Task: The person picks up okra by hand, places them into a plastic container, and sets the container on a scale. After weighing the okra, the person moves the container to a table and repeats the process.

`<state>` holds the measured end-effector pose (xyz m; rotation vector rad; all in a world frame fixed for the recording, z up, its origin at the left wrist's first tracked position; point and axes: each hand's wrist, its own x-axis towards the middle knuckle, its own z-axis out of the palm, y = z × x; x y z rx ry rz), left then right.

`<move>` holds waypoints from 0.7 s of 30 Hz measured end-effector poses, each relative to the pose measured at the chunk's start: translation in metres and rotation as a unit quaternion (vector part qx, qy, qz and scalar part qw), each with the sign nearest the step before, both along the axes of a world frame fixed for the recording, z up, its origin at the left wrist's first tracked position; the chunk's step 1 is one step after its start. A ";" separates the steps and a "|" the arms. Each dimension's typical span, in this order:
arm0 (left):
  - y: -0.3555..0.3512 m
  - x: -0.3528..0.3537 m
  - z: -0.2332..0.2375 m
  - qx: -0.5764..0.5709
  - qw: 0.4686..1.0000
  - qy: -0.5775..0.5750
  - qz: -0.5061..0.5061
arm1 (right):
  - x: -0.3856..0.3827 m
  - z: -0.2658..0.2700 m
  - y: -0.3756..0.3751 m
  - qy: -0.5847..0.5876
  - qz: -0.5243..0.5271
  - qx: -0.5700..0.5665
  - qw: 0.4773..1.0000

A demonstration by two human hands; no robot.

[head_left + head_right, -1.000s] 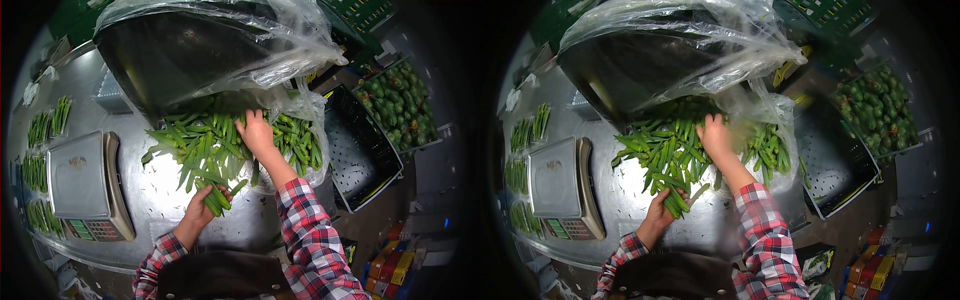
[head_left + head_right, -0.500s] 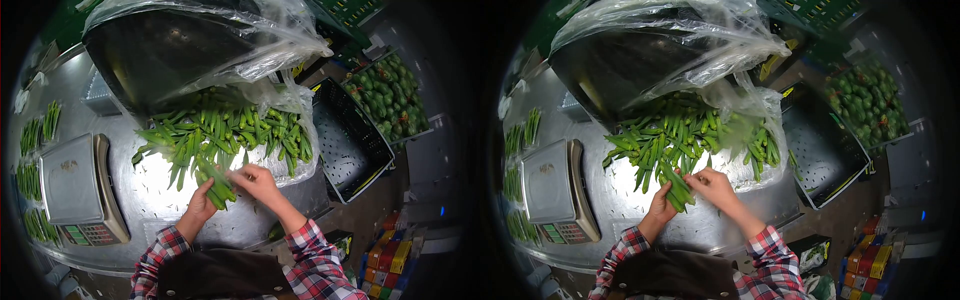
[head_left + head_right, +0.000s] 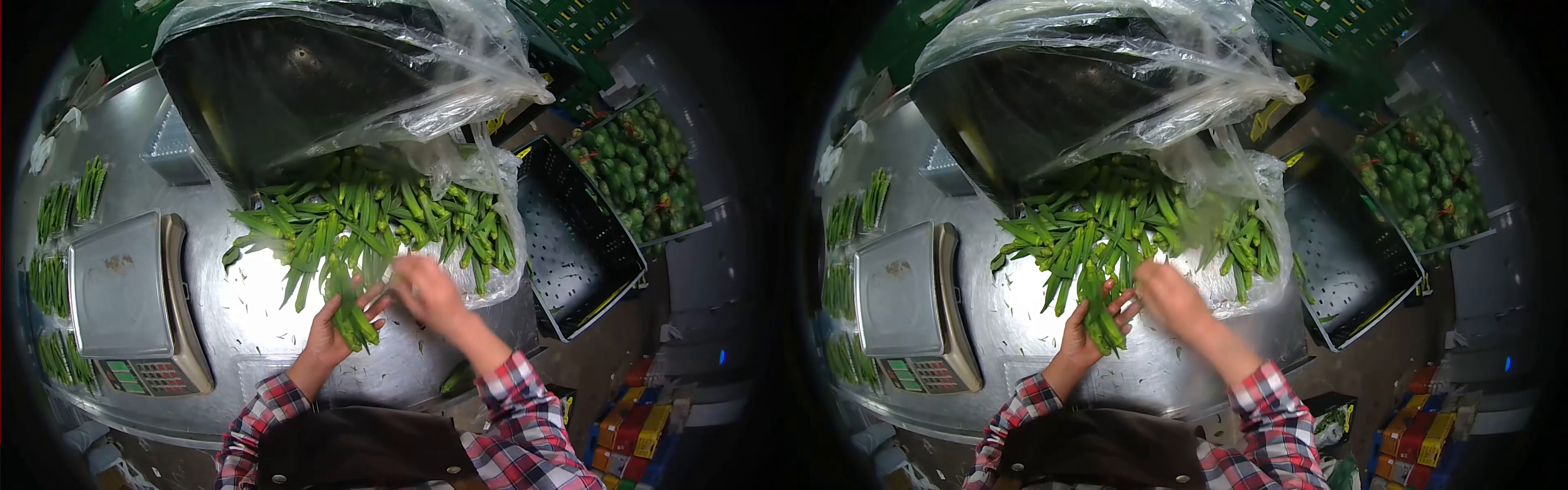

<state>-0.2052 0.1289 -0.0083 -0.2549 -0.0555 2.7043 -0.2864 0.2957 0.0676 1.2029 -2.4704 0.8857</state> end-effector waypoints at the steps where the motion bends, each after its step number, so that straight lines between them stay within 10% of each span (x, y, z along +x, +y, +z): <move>1: 0.004 -0.002 -0.004 -0.027 1.000 -0.008 0.007 | 0.016 0.000 -0.002 -0.042 0.052 0.007 0.998; 6: 0.000 0.002 -0.013 -0.099 0.994 -0.036 0.004 | -0.003 -0.007 -0.012 -0.141 -0.081 -0.004 0.987; 13: -0.052 0.037 0.035 -0.262 0.963 0.033 -0.055 | -0.104 -0.050 -0.039 0.052 -0.251 0.152 0.954; 15: -0.077 0.059 0.053 -0.450 0.880 0.104 -0.109 | -0.114 -0.050 -0.030 0.067 -0.228 0.139 0.961; 17: -0.096 0.086 0.072 -0.736 0.620 0.221 -0.158 | -0.123 -0.051 -0.018 0.056 -0.210 0.120 0.969; 21: -0.108 0.131 0.065 -0.865 0.296 0.361 -0.184 | -0.129 -0.043 0.016 0.009 -0.279 0.064 0.958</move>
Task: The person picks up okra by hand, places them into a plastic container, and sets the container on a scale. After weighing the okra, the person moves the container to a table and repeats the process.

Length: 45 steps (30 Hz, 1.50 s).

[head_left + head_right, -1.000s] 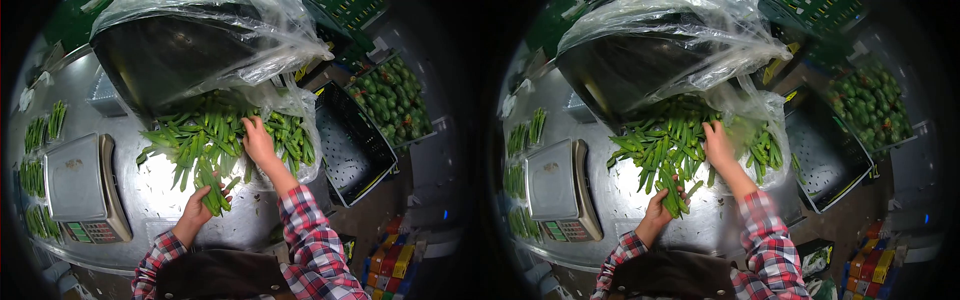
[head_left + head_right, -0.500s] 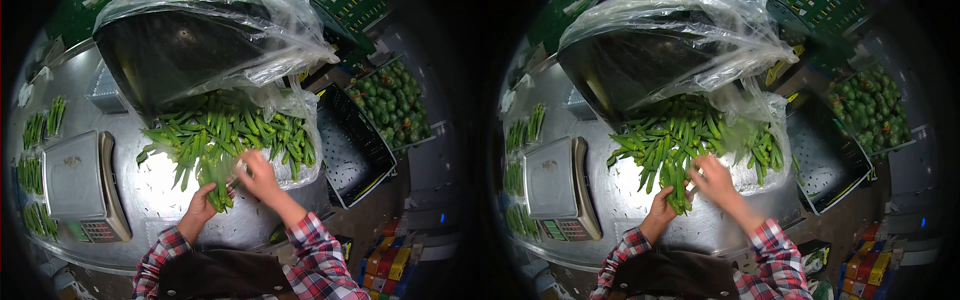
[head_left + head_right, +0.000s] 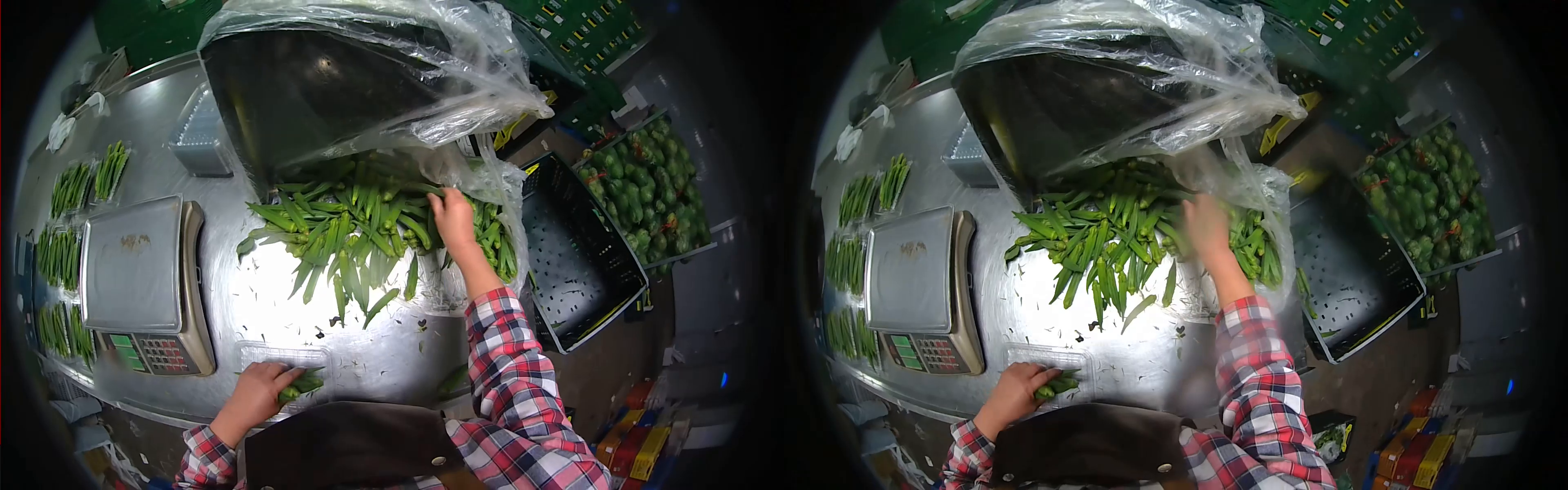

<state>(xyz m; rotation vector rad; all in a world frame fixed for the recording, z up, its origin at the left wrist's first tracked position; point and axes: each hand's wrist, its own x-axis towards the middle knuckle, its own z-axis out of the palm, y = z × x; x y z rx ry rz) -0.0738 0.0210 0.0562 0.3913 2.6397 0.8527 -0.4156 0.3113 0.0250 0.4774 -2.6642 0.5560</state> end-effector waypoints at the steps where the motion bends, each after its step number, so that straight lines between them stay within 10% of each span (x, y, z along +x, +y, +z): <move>1: -0.003 0.015 -0.017 -0.057 0.998 0.027 -0.025 | 0.003 0.003 0.009 0.025 0.002 -0.035 0.999; 5: 0.005 0.033 -0.013 -0.071 0.995 0.071 0.020 | 0.027 0.018 0.034 -0.261 -0.008 -0.483 0.836; 8: -0.002 0.041 -0.022 -0.024 0.995 0.089 0.029 | 0.073 0.023 0.027 -0.343 0.016 -0.541 0.768; 19: -0.045 0.071 -0.028 -0.012 0.981 0.144 0.126 | 0.267 -0.004 -0.110 -0.684 0.154 -0.289 0.652; 22: -0.026 0.051 -0.031 -0.050 0.992 0.113 0.020 | 0.250 0.003 -0.107 -0.640 0.089 -0.210 0.734; 24: -0.019 0.048 -0.049 -0.072 0.992 0.096 -0.041 | 0.224 -0.012 -0.079 -0.488 0.058 -0.328 0.807; 28: -0.030 0.040 -0.048 -0.083 0.983 0.116 -0.114 | 0.138 -0.005 -0.028 -0.182 -0.075 -0.170 0.966; 33: -0.017 0.011 0.002 0.035 0.995 0.084 -0.049 | 0.073 -0.027 -0.013 -0.125 -0.112 0.047 0.985; 35: 0.000 -0.013 0.010 0.172 0.984 0.004 0.044 | 0.069 -0.034 -0.006 -0.142 -0.109 -0.067 0.982; 37: 0.020 -0.037 0.003 0.351 0.911 -0.142 0.161 | 0.079 -0.040 0.004 -0.143 -0.113 -0.149 0.972; 43: 0.098 -0.117 -0.061 0.734 0.450 -0.397 0.318 | 0.178 0.002 -0.014 -0.436 0.008 -0.298 0.849; 45: 0.104 -0.128 -0.068 0.744 0.449 -0.353 0.346 | 0.170 0.007 -0.017 -0.398 0.021 -0.254 0.881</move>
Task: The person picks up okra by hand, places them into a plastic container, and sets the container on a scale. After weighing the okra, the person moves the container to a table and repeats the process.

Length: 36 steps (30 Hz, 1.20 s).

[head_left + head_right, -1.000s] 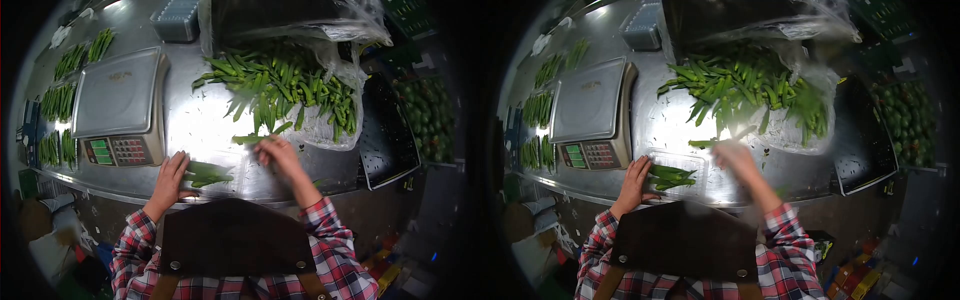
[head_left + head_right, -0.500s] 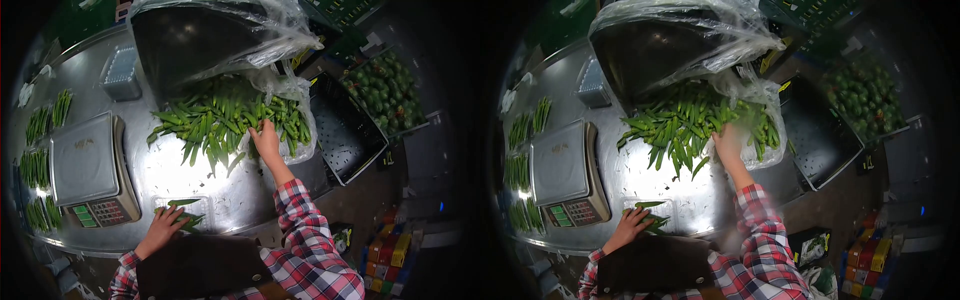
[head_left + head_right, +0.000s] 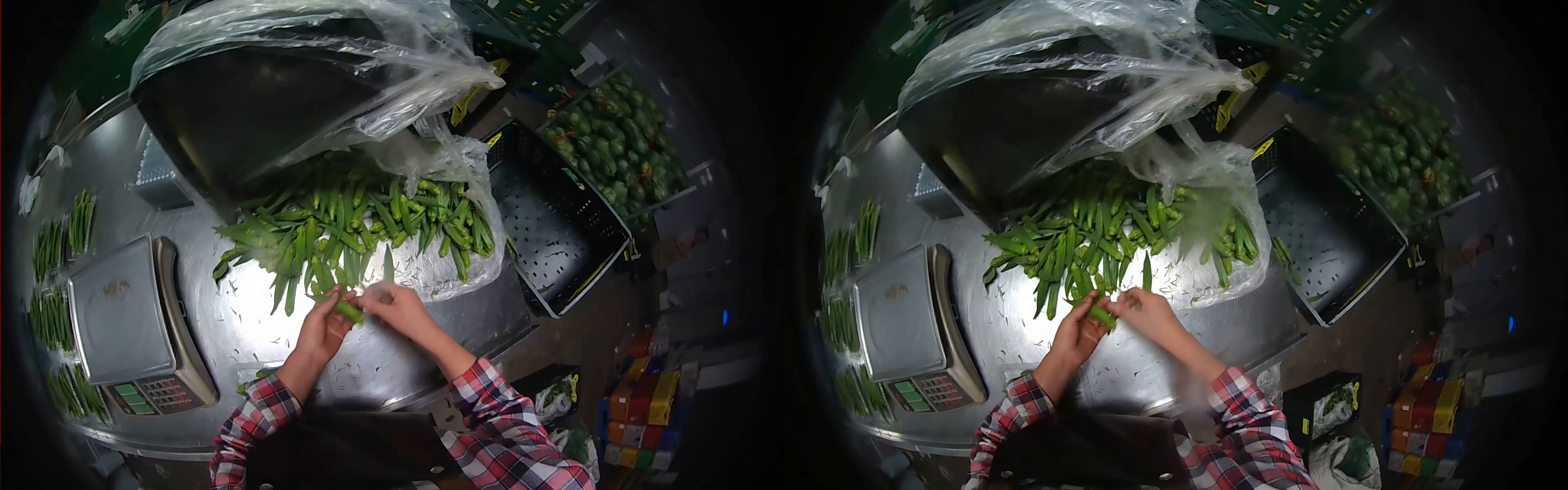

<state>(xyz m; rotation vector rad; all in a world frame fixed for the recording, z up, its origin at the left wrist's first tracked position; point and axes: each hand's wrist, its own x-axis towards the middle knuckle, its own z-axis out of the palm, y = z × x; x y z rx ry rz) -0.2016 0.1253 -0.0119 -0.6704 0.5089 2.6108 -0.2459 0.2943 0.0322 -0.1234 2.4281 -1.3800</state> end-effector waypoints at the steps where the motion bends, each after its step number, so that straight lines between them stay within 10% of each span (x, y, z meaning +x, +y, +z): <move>1: 0.003 -0.006 0.000 -0.010 1.000 0.002 0.025 | -0.014 0.001 0.001 0.061 -0.029 0.029 0.997; 8: 0.006 -0.020 0.005 -0.058 0.997 0.037 0.023 | -0.109 -0.042 0.016 0.256 -0.031 0.322 0.911; 14: 0.030 -0.038 0.017 -0.003 1.000 0.017 0.021 | -0.055 0.008 0.020 0.041 0.056 0.088 0.994; 21: 0.033 -0.035 0.002 0.018 0.999 0.020 -0.024 | -0.112 -0.032 0.045 0.243 -0.079 0.292 0.922; 27: 0.033 -0.045 0.019 0.056 0.998 0.000 -0.021 | -0.056 0.025 0.036 -0.017 0.088 0.046 0.995; 36: 0.015 -0.034 0.004 0.063 0.995 0.066 -0.043 | -0.134 -0.035 0.022 0.249 -0.047 0.299 0.920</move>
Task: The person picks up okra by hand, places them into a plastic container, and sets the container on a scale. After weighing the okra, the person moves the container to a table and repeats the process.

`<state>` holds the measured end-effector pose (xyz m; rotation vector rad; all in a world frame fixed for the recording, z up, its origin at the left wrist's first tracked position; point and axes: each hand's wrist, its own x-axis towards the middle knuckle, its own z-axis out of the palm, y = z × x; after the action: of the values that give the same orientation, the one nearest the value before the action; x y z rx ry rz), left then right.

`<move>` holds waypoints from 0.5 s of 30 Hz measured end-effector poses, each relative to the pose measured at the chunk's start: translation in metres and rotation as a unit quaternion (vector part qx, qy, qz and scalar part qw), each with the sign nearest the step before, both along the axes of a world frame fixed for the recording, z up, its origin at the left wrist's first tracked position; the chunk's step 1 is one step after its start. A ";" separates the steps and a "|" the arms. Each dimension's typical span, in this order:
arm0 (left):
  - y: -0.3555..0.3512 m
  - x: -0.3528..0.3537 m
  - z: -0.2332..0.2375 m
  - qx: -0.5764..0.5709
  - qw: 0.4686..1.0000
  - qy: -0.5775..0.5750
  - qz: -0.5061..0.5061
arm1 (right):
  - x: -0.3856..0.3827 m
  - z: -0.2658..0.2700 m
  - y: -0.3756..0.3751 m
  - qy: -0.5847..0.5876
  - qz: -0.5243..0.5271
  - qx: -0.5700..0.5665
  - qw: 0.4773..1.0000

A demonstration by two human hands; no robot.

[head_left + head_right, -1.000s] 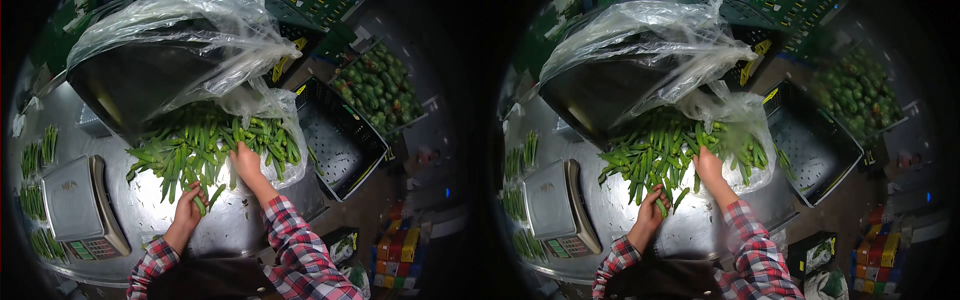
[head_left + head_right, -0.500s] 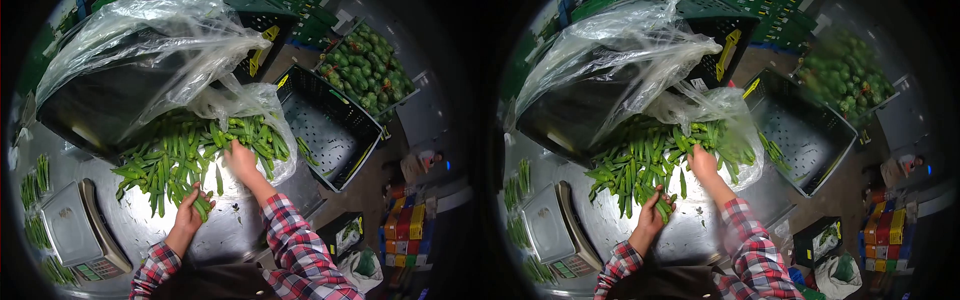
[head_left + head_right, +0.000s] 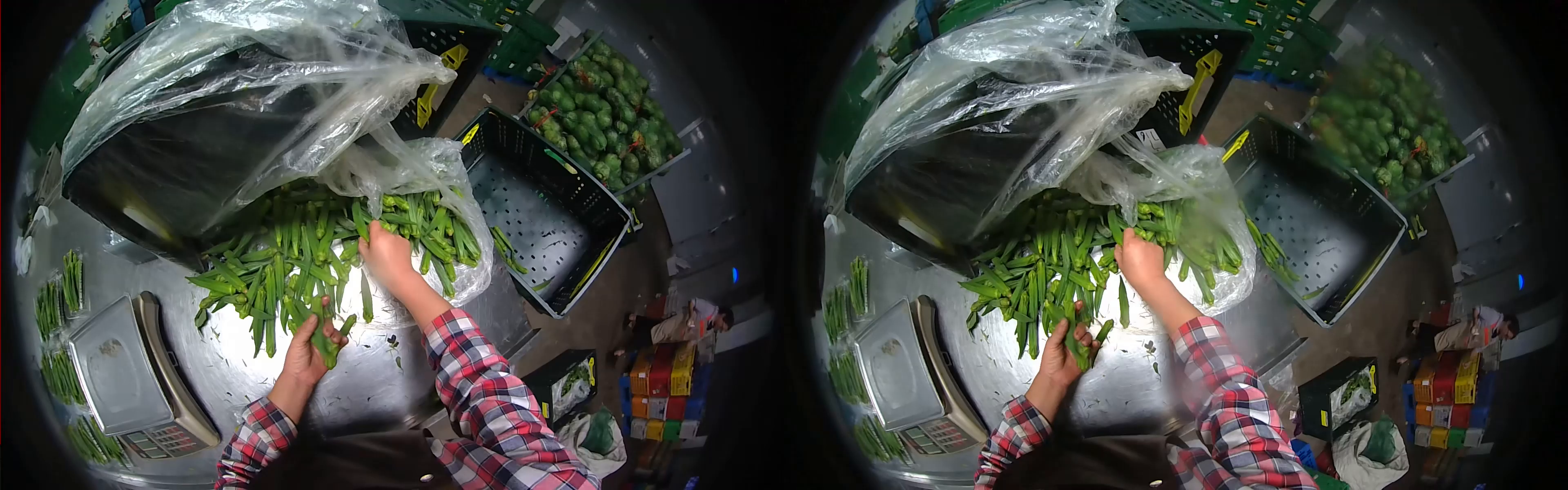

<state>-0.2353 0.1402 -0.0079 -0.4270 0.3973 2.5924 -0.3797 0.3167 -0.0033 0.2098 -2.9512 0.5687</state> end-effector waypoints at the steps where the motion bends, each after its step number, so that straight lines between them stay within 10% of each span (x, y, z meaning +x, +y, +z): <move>1: -0.002 0.000 -0.001 -0.008 1.000 -0.013 0.010 | 0.004 0.000 0.001 0.007 -0.002 -0.018 1.000; 7: 0.011 -0.004 0.007 0.025 0.997 -0.030 0.061 | 0.087 0.046 0.004 -0.260 0.079 -0.248 0.930; 15: 0.012 0.001 -0.003 -0.003 1.000 -0.001 0.017 | 0.024 -0.020 0.026 -0.112 -0.150 -0.050 0.981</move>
<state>-0.2342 0.1522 -0.0110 -0.4422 0.4018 2.6248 -0.3560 0.3422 -0.0233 -0.3266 -3.0666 0.7344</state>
